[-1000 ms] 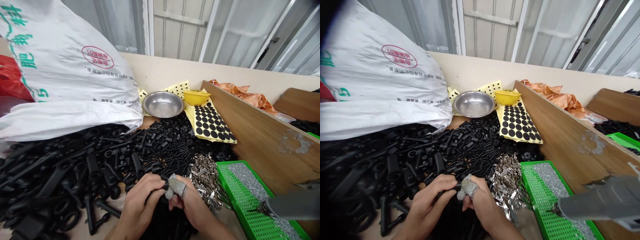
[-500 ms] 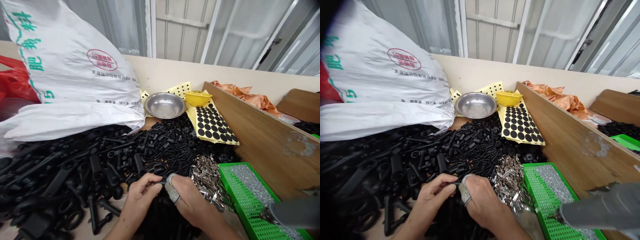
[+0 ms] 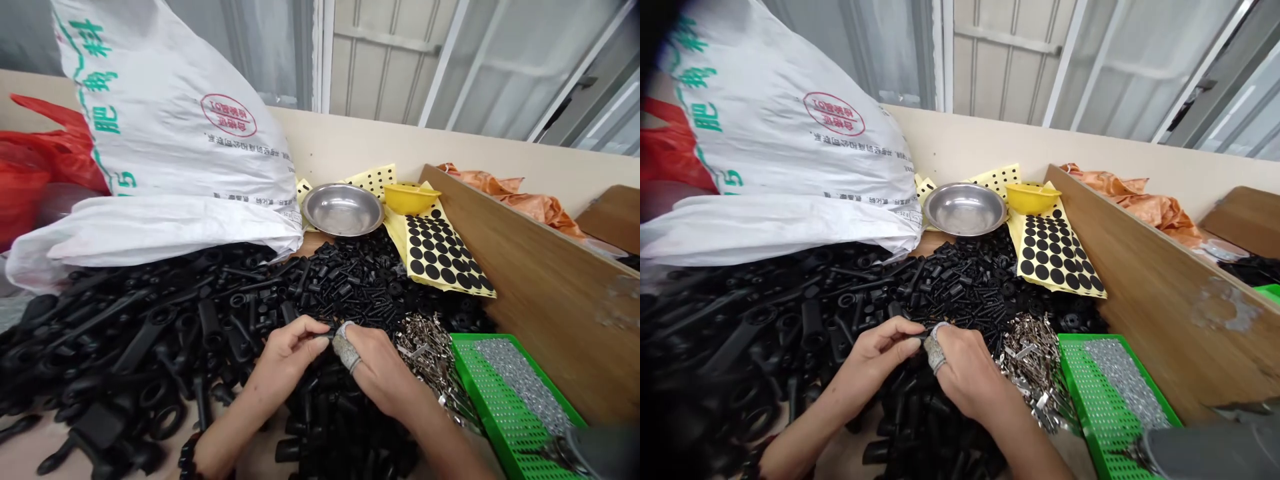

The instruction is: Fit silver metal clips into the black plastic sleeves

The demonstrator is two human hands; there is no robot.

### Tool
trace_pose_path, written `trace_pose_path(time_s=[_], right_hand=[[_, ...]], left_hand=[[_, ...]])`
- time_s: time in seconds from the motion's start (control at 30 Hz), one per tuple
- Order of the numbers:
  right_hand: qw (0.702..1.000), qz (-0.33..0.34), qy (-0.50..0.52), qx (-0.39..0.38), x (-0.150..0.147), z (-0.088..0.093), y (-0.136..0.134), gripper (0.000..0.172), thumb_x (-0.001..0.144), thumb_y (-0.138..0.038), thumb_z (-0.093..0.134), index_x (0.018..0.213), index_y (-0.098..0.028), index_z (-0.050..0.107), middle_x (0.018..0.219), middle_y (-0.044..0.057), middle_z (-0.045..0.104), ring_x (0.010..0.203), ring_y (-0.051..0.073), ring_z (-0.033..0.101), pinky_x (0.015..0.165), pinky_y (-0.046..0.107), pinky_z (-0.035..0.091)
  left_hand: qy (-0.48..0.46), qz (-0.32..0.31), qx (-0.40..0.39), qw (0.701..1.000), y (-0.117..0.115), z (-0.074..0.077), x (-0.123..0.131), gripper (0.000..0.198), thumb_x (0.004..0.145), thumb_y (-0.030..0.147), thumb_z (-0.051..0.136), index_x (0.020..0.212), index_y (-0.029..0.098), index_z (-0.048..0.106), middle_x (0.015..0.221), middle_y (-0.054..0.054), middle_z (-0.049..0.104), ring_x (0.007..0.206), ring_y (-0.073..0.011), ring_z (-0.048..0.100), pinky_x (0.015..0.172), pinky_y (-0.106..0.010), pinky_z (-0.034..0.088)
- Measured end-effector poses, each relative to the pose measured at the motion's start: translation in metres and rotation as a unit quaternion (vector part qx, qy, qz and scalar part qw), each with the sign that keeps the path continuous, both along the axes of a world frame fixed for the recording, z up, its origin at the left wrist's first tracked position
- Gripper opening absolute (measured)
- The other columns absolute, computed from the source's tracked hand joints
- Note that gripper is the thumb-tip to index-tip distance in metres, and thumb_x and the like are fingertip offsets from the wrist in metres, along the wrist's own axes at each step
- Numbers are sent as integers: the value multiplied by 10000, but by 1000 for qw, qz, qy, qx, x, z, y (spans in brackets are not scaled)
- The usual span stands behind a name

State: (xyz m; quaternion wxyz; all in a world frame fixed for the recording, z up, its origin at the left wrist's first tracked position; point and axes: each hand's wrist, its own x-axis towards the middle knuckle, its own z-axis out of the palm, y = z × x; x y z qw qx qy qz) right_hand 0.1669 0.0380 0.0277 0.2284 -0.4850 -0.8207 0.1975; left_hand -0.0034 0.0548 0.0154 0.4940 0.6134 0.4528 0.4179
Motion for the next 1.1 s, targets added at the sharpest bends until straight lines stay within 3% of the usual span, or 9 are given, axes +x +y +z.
trace_pose_path(time_s=[0.13, 0.27, 0.37, 0.47, 0.53, 0.7, 0.87, 1.03, 1.1], right_hand=[[1000, 13, 9, -11, -3, -2, 7, 239, 835, -65, 354, 663, -215, 284, 646, -43, 437, 570, 112, 365, 549, 236, 256], [999, 33, -28, -12, 2, -3, 10, 218, 828, -54, 365, 683, -212, 324, 697, -25, 472, 622, 120, 409, 584, 236, 280], [997, 24, -66, -5, 8, -3, 11, 200, 816, -42, 362, 701, -206, 362, 738, -2, 493, 668, 138, 437, 623, 250, 298], [998, 17, -64, -10, 10, -4, 11, 207, 814, -32, 349, 704, -206, 373, 749, 3, 495, 673, 139, 444, 624, 247, 307], [998, 9, -55, -16, 10, -5, 10, 213, 816, -31, 346, 699, -208, 365, 739, 0, 491, 658, 136, 441, 608, 242, 308], [999, -2, -39, -19, 12, -5, 7, 213, 835, -54, 346, 691, -210, 358, 736, 0, 498, 655, 138, 445, 600, 244, 314], [999, -23, -17, -17, 15, -2, 5, 229, 900, -132, 325, 692, -212, 376, 725, -4, 499, 647, 138, 451, 598, 247, 326], [1000, -16, -15, -14, 15, -5, 2, 223, 892, -114, 332, 697, -212, 381, 733, -3, 497, 663, 143, 452, 605, 250, 336], [1000, -10, -16, -16, 14, -7, 0, 213, 867, -88, 343, 698, -212, 377, 736, 1, 495, 664, 145, 448, 601, 252, 337]], left_hand=[[73, -34, 53, 995, 8, 6, -8, 147, 759, 225, 545, 825, 175, 667, 773, -13, 698, 735, -182, 625, 682, -266, 473], [199, -89, 124, 968, 18, 10, -29, 252, 832, 191, 469, 1028, 202, 627, 993, -29, 687, 904, -190, 613, 825, -295, 464], [342, -94, 227, 907, 24, 6, -45, 366, 806, 54, 403, 1092, 189, 587, 1017, -53, 655, 961, -197, 553, 854, -316, 447], [477, -125, 317, 810, 28, -1, -51, 465, 732, -52, 388, 1071, 199, 582, 1027, -55, 647, 969, -218, 506, 799, -336, 439], [529, -133, 345, 763, 30, -4, -49, 447, 704, -56, 440, 1035, 202, 593, 1065, -63, 636, 988, -246, 485, 778, -366, 416], [552, -142, 367, 735, 38, -3, -42, 290, 694, -21, 522, 862, 191, 629, 1029, -77, 636, 1011, -271, 470, 793, -395, 363], [558, -112, 381, 729, 41, 18, -51, 290, 818, 16, 431, 972, 194, 601, 948, -65, 649, 978, -236, 488, 836, -384, 338], [665, 27, 347, 661, 34, 34, -71, 294, 780, -5, 401, 834, 166, 634, 783, -122, 634, 853, -321, 522, 762, -480, 370], [665, 57, 328, 669, 29, 33, -75, 313, 737, -25, 413, 829, 161, 647, 838, -146, 641, 883, -346, 530, 748, -493, 385]])
